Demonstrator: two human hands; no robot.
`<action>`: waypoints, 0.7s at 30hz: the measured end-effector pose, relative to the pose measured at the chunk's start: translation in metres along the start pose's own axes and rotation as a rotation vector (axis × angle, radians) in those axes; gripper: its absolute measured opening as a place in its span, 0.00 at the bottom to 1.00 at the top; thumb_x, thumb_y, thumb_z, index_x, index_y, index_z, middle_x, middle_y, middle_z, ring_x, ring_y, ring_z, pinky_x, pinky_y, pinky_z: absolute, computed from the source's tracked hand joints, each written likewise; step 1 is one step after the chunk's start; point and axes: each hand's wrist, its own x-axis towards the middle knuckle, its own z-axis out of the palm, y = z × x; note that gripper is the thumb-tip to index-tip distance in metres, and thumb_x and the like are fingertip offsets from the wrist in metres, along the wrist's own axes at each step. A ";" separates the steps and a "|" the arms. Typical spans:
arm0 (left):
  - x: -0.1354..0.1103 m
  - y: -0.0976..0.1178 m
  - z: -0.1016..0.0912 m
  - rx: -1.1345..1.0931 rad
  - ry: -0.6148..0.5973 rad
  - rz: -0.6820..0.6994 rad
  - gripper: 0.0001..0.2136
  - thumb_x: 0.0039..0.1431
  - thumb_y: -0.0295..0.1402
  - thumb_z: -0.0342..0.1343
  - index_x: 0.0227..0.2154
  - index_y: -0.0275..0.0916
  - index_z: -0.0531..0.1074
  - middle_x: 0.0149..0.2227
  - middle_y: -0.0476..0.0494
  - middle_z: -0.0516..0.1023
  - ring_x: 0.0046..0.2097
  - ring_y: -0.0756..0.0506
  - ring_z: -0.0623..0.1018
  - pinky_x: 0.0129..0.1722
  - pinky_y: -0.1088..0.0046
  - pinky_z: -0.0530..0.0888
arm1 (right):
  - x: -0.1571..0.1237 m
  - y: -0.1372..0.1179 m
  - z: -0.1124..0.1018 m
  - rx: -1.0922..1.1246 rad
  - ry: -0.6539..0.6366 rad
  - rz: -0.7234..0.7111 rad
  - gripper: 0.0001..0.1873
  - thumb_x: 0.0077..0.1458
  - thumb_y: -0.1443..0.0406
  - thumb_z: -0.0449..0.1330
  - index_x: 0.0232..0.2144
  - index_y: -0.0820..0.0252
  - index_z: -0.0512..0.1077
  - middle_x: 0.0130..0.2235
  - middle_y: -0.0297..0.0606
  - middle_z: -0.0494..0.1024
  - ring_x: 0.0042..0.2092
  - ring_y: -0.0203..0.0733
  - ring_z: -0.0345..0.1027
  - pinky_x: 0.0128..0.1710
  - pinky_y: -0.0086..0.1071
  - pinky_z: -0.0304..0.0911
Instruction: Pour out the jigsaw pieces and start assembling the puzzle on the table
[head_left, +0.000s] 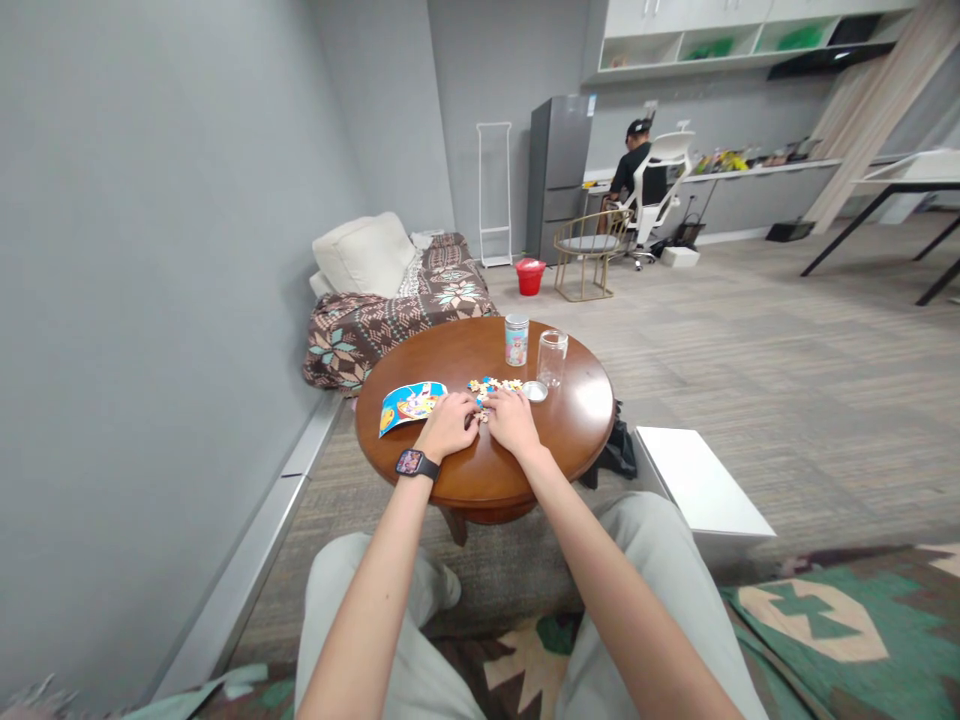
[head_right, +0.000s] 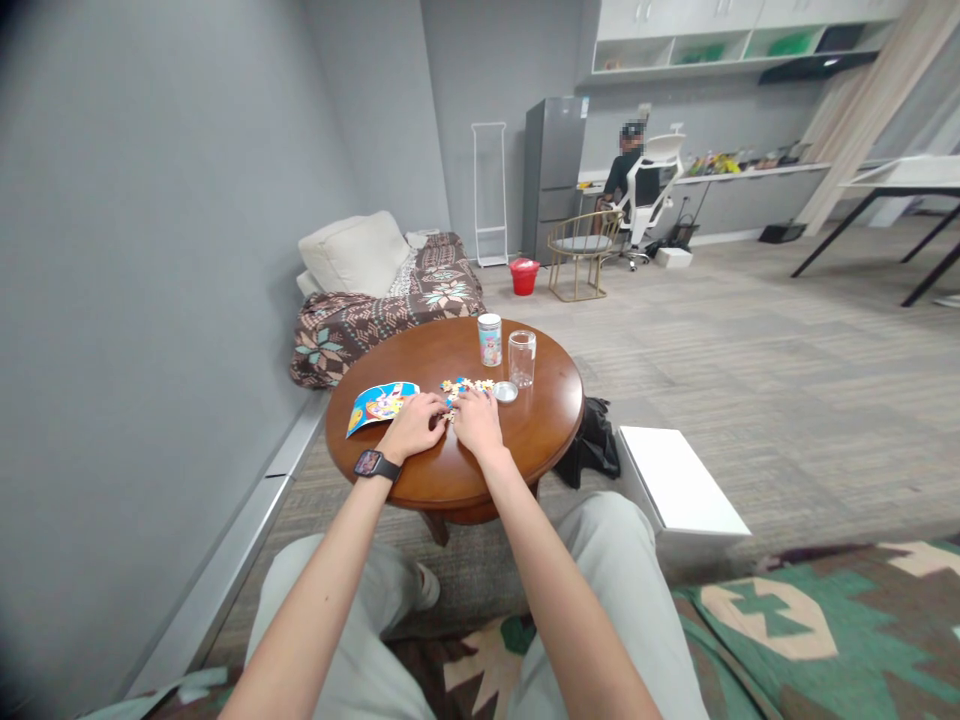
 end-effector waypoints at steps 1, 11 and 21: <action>0.000 0.000 0.000 -0.003 -0.007 0.003 0.08 0.59 0.29 0.53 0.38 0.39 0.76 0.43 0.41 0.78 0.47 0.41 0.75 0.52 0.60 0.69 | 0.000 0.001 0.000 0.001 0.002 -0.002 0.18 0.56 0.75 0.51 0.38 0.57 0.79 0.50 0.42 0.79 0.55 0.47 0.66 0.62 0.47 0.49; 0.003 0.000 0.000 0.014 -0.009 -0.008 0.13 0.67 0.32 0.46 0.34 0.37 0.75 0.42 0.39 0.76 0.44 0.42 0.74 0.48 0.61 0.70 | 0.004 0.006 0.001 0.029 0.014 0.022 0.16 0.56 0.75 0.53 0.40 0.59 0.78 0.44 0.44 0.79 0.48 0.47 0.69 0.53 0.40 0.59; 0.004 0.001 -0.003 0.006 0.001 -0.091 0.08 0.64 0.29 0.47 0.35 0.37 0.72 0.41 0.40 0.75 0.44 0.42 0.74 0.47 0.62 0.70 | 0.003 0.007 0.002 0.028 0.045 0.002 0.13 0.59 0.71 0.54 0.36 0.59 0.78 0.46 0.46 0.76 0.51 0.48 0.67 0.54 0.42 0.59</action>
